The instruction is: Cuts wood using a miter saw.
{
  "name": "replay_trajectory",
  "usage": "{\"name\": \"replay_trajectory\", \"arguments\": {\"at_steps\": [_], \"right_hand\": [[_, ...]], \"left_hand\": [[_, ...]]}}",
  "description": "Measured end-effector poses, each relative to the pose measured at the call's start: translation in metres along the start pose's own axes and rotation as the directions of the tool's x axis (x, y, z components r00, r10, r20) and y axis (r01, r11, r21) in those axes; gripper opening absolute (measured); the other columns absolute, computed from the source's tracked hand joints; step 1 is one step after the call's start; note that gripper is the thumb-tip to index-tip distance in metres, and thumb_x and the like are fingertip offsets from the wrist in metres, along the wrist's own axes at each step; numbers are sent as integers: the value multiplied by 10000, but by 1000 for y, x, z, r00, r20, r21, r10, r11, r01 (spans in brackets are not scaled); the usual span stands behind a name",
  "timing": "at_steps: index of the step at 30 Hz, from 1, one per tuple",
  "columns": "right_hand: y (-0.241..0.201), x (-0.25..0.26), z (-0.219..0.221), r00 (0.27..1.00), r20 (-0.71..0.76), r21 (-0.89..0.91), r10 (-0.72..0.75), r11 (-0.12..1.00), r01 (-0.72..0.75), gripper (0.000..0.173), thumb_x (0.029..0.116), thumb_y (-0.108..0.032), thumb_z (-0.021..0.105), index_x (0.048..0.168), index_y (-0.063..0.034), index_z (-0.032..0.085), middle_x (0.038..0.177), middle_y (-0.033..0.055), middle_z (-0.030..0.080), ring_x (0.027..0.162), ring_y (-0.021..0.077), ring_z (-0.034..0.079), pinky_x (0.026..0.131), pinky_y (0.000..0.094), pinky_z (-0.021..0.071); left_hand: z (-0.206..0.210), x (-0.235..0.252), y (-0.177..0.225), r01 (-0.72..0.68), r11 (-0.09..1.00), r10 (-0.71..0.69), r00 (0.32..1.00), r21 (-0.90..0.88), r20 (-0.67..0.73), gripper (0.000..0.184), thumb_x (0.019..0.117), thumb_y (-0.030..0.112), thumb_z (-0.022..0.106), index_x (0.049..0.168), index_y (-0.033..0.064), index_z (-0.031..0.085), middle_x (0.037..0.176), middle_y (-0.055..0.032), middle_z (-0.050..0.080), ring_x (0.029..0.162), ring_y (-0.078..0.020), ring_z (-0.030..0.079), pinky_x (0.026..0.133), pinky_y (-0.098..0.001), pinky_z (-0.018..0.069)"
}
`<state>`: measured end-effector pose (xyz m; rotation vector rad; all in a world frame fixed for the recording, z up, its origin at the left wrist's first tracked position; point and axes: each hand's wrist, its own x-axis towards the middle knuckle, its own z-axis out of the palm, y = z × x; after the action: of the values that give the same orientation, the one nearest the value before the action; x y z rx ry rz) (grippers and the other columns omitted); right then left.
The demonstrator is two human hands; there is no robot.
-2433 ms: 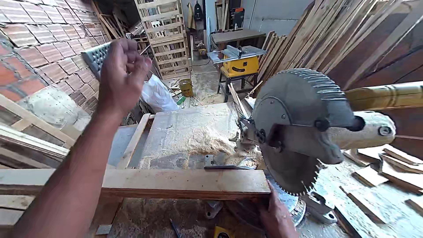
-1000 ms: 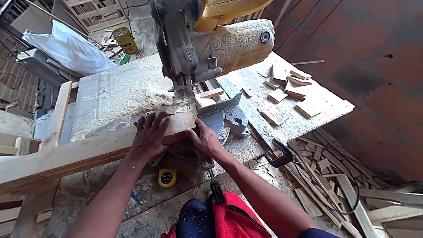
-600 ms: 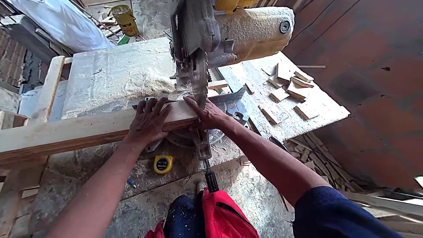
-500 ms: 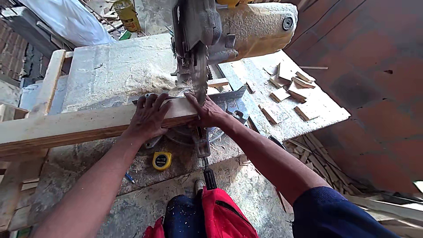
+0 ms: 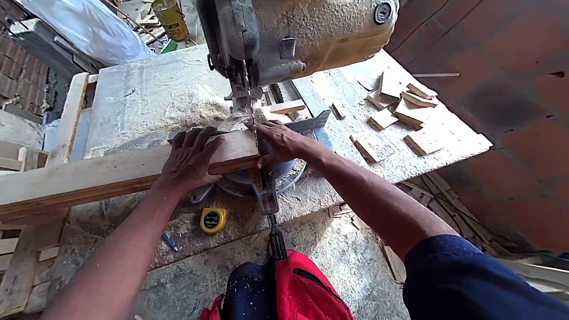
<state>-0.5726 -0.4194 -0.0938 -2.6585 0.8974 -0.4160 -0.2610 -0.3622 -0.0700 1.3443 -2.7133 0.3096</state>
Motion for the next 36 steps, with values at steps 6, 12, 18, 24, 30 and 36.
{"name": "replay_trajectory", "arguments": {"at_steps": [6, 12, 18, 24, 30, 36], "right_hand": [[4, 2, -9, 997, 63, -72, -45, 996, 49, 1070, 748, -561, 848, 1572, -101, 342, 1394, 114, 623, 1290, 292, 586, 1143, 486, 411], [13, -3, 2, 992, -75, -70, -104, 993, 99, 1006, 751, -523, 862, 1544, -91, 418, 1254, 107, 700, 1149, 294, 650, 1080, 489, 449], [12, 5, -2, 995, -69, -42, -79, 996, 76, 945, 698, -541, 885, 1469, -129, 524, 1089, 112, 743, 996, 289, 696, 984, 519, 495], [14, 8, 0, 993, -101, -43, -57, 998, 53, 912, 672, -519, 900, 1437, -150, 569, 1093, 108, 746, 990, 291, 702, 977, 537, 498], [8, -3, 4, 986, -146, -36, -75, 997, 71, 983, 716, -505, 894, 1511, -113, 469, 1319, 83, 680, 1239, 258, 618, 1139, 479, 401], [-61, -44, 48, 845, -387, 358, 369, 905, -232, 813, 900, -280, 782, 1562, -45, 372, 1462, 78, 602, 1295, 237, 616, 1093, 476, 501]], "left_hand": [[-5, 2, 6, 9, 1000, -8, 1000, 27, -3, 999, 579, 660, 857, 1415, 199, 561, 1533, -110, 457, 1373, -378, 450, 1094, -609, 347], [-7, 3, 8, 14, 1000, -15, 1000, -12, -7, 1071, 598, 858, 717, 1422, 194, 553, 1530, -104, 468, 1367, -373, 462, 1104, -606, 344], [-14, 10, 12, 31, 1000, -30, 999, -2, 18, 1074, 635, 910, 642, 1454, 224, 528, 1483, -131, 490, 1306, -402, 491, 987, -623, 408], [-8, 12, 8, -1, 1000, 1, 1000, -19, -14, 1115, 629, 921, 632, 1478, 212, 493, 1483, -147, 478, 1283, -422, 496, 982, -639, 395], [-10, 9, 8, -9, 1000, 9, 1000, -27, 2, 1096, 711, 950, 503, 1504, 195, 471, 1521, -146, 461, 1392, -398, 437, 1100, -648, 328], [-10, 13, 7, -10, 1000, 10, 1000, -15, -11, 872, 916, 834, 320, 1482, 197, 502, 1494, -125, 499, 1366, -366, 468, 1091, -604, 349]]}}
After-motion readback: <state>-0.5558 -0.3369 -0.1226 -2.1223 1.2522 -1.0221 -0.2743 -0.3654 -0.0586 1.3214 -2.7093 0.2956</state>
